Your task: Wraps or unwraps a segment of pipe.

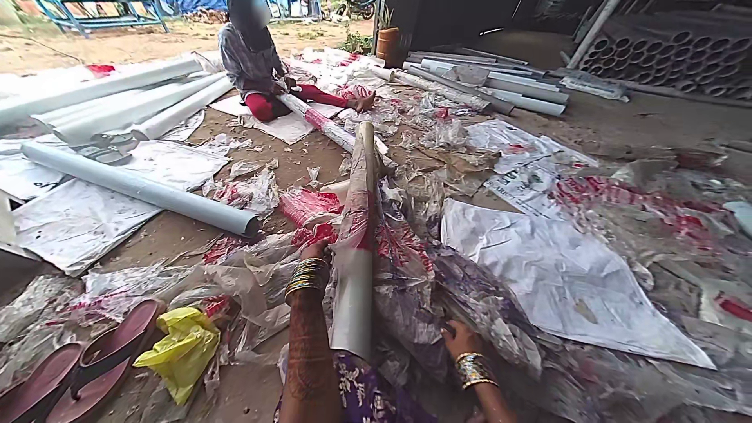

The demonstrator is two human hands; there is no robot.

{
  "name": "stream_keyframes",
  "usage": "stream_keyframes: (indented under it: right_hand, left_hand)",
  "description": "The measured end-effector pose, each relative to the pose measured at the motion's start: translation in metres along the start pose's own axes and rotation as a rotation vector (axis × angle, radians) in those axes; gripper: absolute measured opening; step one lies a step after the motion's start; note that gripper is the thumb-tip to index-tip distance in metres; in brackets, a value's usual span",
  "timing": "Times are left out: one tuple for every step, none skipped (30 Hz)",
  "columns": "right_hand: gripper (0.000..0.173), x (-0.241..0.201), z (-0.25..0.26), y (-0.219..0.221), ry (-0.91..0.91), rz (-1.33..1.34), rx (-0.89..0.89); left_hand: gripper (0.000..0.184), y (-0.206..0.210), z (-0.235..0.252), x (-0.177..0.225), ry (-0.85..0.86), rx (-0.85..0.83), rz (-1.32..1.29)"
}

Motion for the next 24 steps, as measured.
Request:
stream_keyframes:
  right_hand:
    - [0.034,-0.006,-0.004,-0.002,-0.005,0.003,0.014]
    - [0.034,-0.014,-0.008,-0.004,-0.020,0.016,0.042]
    - [0.034,-0.024,-0.012,-0.005,-0.046,0.037,0.079]
    - [0.034,-0.036,-0.016,-0.007,-0.076,0.057,0.111]
    - [0.034,-0.050,-0.020,-0.009,-0.109,0.078,0.131]
    - [0.033,-0.065,-0.023,-0.012,-0.145,0.088,0.135]
    - [0.033,-0.079,-0.024,-0.015,-0.177,0.099,0.128]
    - [0.033,-0.090,-0.024,-0.016,-0.210,0.123,0.127]
    - [0.032,-0.099,-0.023,-0.015,-0.245,0.165,0.140]
    - [0.031,-0.107,-0.021,-0.012,-0.270,0.204,0.150]
    - [0.030,-0.113,-0.019,-0.009,-0.292,0.231,0.161]
    - [0.030,-0.118,-0.020,-0.008,-0.305,0.239,0.161]
    - [0.030,-0.121,-0.020,-0.008,-0.308,0.222,0.147]
    - [0.030,-0.122,-0.021,-0.007,-0.306,0.211,0.137]
    - [0.030,-0.121,-0.024,-0.005,-0.304,0.202,0.128]
    - [0.031,-0.120,-0.027,-0.002,-0.297,0.191,0.108]
    - [0.032,-0.117,-0.032,0.002,-0.289,0.163,0.072]
    - [0.034,-0.113,-0.036,0.006,-0.276,0.122,0.019]
    - [0.035,-0.108,-0.039,0.011,-0.268,0.079,-0.028]
    - [0.036,-0.100,-0.043,0.016,-0.254,0.025,-0.086]
    - [0.036,-0.091,-0.045,0.021,-0.242,-0.012,-0.127]
    - [0.036,-0.082,-0.046,0.025,-0.233,-0.025,-0.142]
    - [0.036,-0.071,-0.045,0.029,-0.223,-0.028,-0.148]
    - [0.035,-0.061,-0.042,0.032,-0.209,-0.030,-0.150]
  left_hand:
    - [0.013,-0.003,-0.011,0.006,0.044,0.010,0.107]
    - [0.017,-0.006,-0.018,0.011,0.100,0.004,0.260]
    - [0.025,-0.008,-0.013,0.013,0.160,-0.021,0.430]
    - [0.036,-0.012,-0.003,0.014,0.221,-0.053,0.629]
    - [0.042,-0.016,0.004,0.015,0.270,-0.088,0.790]
    - [0.045,-0.022,0.009,0.016,0.316,-0.089,0.896]
    - [0.046,-0.029,0.015,0.020,0.365,-0.046,0.970]
    - [0.046,-0.037,0.019,0.027,0.397,0.020,1.003]
    - [0.046,-0.043,0.018,0.036,0.436,0.104,1.001]
    - [0.050,-0.044,0.013,0.044,0.486,0.178,0.975]
    - [0.051,-0.040,0.006,0.050,0.551,0.206,0.935]
    - [0.049,-0.028,-0.001,0.053,0.632,0.177,0.901]
    - [0.045,-0.008,-0.006,0.051,0.723,0.112,0.891]
    - [0.042,0.017,-0.011,0.044,0.799,0.024,0.906]
    - [0.042,0.044,-0.015,0.031,0.837,-0.054,0.961]
    - [0.046,0.070,-0.018,0.015,0.842,-0.108,1.051]
    - [0.053,0.091,-0.018,-0.002,0.833,-0.137,1.158]
    - [0.062,0.108,-0.013,-0.019,0.841,-0.129,1.241]
    - [0.071,0.121,-0.004,-0.033,0.858,-0.097,1.302]
    - [0.077,0.130,0.006,-0.045,0.874,-0.064,1.340]
    - [0.081,0.135,0.017,-0.054,0.884,-0.043,1.355]
    - [0.082,0.137,0.029,-0.060,0.894,-0.030,1.360]
    - [0.081,0.137,0.040,-0.065,0.899,-0.030,1.365]
    - [0.078,0.135,0.051,-0.069,0.902,-0.043,1.379]
Point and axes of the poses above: each hand's wrist, its own z-axis towards the middle knuckle, its own y-axis out of the palm, x = y × z, the point moved 2 cm from there along z, towards the middle knuckle, and after that the axes turned 15 degrees about x, right-handed, at the moved point
